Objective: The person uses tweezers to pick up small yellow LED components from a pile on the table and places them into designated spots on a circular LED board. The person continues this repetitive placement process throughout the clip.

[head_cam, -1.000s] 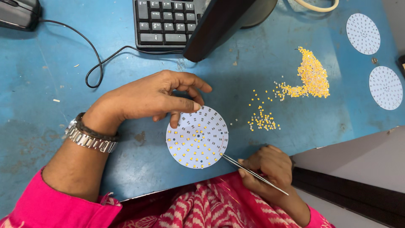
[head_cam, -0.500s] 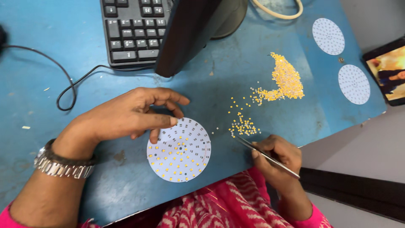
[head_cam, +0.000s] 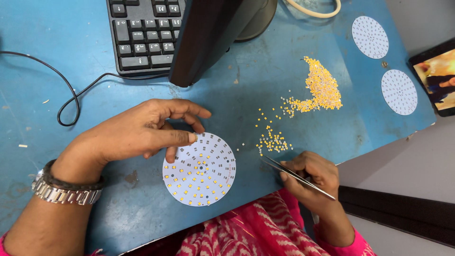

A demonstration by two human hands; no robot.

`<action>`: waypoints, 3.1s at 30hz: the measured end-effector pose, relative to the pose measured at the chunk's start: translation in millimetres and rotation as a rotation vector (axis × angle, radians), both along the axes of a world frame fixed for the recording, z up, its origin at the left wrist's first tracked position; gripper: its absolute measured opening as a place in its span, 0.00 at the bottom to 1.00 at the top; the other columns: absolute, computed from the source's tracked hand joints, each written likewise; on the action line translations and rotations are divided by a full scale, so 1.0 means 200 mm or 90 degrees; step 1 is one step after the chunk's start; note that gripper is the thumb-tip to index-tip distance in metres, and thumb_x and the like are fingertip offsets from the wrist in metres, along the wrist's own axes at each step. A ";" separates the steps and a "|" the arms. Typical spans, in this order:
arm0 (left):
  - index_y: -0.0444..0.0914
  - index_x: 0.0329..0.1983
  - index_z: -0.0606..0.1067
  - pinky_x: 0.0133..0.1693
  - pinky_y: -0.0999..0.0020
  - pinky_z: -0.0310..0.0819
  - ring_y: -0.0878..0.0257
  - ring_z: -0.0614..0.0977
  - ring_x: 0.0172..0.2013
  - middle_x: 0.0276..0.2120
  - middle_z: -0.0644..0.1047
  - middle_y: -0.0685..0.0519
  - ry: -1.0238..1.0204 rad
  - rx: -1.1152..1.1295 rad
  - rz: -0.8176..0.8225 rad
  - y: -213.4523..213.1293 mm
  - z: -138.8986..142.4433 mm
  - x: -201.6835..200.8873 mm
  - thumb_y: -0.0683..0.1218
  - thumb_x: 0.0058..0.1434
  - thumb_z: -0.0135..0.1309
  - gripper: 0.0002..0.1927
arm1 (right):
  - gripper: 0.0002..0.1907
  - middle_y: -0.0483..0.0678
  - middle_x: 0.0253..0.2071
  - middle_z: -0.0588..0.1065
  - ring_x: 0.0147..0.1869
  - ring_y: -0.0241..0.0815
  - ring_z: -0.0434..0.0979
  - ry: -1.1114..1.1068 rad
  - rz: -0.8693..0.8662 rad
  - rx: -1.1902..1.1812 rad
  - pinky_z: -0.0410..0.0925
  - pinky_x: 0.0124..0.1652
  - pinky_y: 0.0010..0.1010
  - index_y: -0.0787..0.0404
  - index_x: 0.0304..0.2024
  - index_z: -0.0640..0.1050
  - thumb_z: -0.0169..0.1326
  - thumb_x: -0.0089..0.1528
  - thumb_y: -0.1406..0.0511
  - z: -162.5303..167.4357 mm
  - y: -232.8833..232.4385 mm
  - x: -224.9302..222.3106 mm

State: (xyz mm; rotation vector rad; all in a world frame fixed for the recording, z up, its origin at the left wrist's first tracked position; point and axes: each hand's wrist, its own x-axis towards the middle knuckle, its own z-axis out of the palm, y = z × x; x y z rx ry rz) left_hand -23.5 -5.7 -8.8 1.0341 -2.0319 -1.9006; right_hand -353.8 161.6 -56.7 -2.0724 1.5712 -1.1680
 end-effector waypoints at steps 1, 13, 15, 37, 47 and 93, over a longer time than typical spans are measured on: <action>0.45 0.65 0.72 0.16 0.73 0.67 0.69 0.82 0.21 0.47 0.83 0.54 0.000 -0.001 0.000 0.00 0.00 0.00 0.48 0.53 0.56 0.32 | 0.10 0.50 0.26 0.76 0.28 0.36 0.77 0.005 0.004 -0.002 0.68 0.29 0.25 0.69 0.29 0.76 0.65 0.53 0.71 0.00 0.00 0.00; 0.42 0.64 0.72 0.16 0.73 0.66 0.68 0.81 0.20 0.44 0.84 0.55 -0.009 -0.010 -0.004 0.01 0.06 -0.01 0.51 0.54 0.57 0.31 | 0.07 0.47 0.28 0.79 0.27 0.37 0.78 -0.026 0.152 0.070 0.68 0.29 0.26 0.65 0.30 0.78 0.65 0.54 0.69 0.02 -0.02 0.05; 0.41 0.63 0.73 0.16 0.73 0.66 0.68 0.81 0.20 0.44 0.84 0.55 -0.001 -0.007 -0.004 0.01 0.07 -0.01 0.49 0.53 0.56 0.31 | 0.08 0.46 0.25 0.78 0.24 0.37 0.76 0.006 0.205 0.077 0.65 0.26 0.27 0.65 0.31 0.81 0.67 0.52 0.68 0.02 -0.04 0.08; 0.44 0.65 0.72 0.17 0.74 0.66 0.70 0.80 0.21 0.48 0.84 0.56 -0.018 0.015 0.004 0.00 0.02 -0.01 0.51 0.55 0.57 0.32 | 0.05 0.45 0.25 0.77 0.25 0.29 0.71 -0.055 -0.049 0.100 0.63 0.26 0.22 0.67 0.31 0.79 0.64 0.56 0.70 0.02 -0.05 -0.02; 0.44 0.65 0.72 0.16 0.74 0.66 0.70 0.80 0.21 0.48 0.84 0.55 -0.003 0.031 0.007 0.00 0.00 -0.01 0.49 0.53 0.56 0.32 | 0.07 0.45 0.27 0.78 0.25 0.28 0.72 0.009 -0.024 0.065 0.63 0.27 0.21 0.67 0.32 0.79 0.65 0.55 0.70 0.02 -0.08 0.02; 0.44 0.64 0.73 0.16 0.73 0.66 0.69 0.81 0.20 0.44 0.84 0.56 -0.010 0.011 0.000 0.01 0.03 -0.01 0.52 0.54 0.58 0.32 | 0.06 0.46 0.29 0.79 0.28 0.28 0.73 -0.018 -0.034 0.073 0.64 0.28 0.20 0.68 0.33 0.79 0.64 0.55 0.72 0.01 -0.06 0.01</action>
